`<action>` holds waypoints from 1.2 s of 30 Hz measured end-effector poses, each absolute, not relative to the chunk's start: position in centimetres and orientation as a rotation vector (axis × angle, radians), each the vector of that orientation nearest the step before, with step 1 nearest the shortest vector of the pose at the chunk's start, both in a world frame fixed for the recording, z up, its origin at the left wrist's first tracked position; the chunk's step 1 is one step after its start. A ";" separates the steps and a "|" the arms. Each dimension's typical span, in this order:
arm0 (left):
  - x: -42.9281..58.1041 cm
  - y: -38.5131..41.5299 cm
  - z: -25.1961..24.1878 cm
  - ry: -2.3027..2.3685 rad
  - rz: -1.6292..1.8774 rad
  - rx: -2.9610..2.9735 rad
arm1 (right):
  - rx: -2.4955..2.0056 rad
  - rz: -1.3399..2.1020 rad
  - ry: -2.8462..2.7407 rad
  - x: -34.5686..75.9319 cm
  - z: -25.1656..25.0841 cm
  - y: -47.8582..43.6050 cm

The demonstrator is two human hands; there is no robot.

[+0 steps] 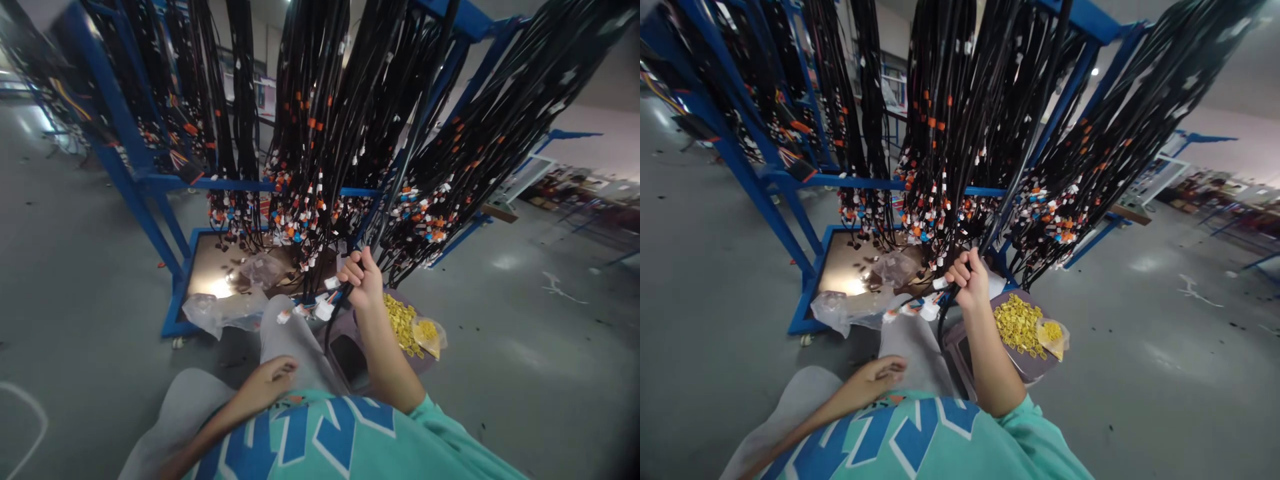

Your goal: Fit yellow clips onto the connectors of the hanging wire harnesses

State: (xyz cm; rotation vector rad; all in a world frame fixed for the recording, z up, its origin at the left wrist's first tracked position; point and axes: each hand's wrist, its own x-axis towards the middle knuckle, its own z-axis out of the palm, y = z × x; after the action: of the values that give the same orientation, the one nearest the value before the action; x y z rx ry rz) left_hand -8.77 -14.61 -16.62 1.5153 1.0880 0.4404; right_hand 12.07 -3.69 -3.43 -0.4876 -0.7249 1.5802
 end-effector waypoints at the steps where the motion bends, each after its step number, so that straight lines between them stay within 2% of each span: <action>1: -8.8 -14.5 -16.5 1.127 0.483 1.496 | -0.481 1.593 -0.722 11.5 -3.2 -3.7; 5: -8.3 -13.3 -15.3 1.185 0.661 1.436 | -0.426 1.657 -0.668 8.9 -2.2 -3.4; 9: -6.8 -11.7 -13.4 1.000 0.835 1.285 | -0.361 1.713 -0.708 6.2 -1.5 -3.4; 14: -6.4 -11.8 -10.4 0.912 0.884 1.168 | -0.362 1.774 -0.887 4.2 -2.0 -4.2; 25: -12.2 -13.4 -5.5 0.874 1.117 0.886 | -0.508 1.806 -0.927 4.9 -3.5 -3.2; 36: -17.3 -16.0 -1.8 1.056 1.343 0.958 | -0.551 1.686 -1.185 5.8 -4.6 -2.7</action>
State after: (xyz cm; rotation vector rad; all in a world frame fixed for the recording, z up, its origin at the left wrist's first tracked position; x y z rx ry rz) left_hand -17.28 -16.01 -1.79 0.9583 1.0558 1.3430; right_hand 5.76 -2.72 -4.64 -0.5507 -1.1848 1.6856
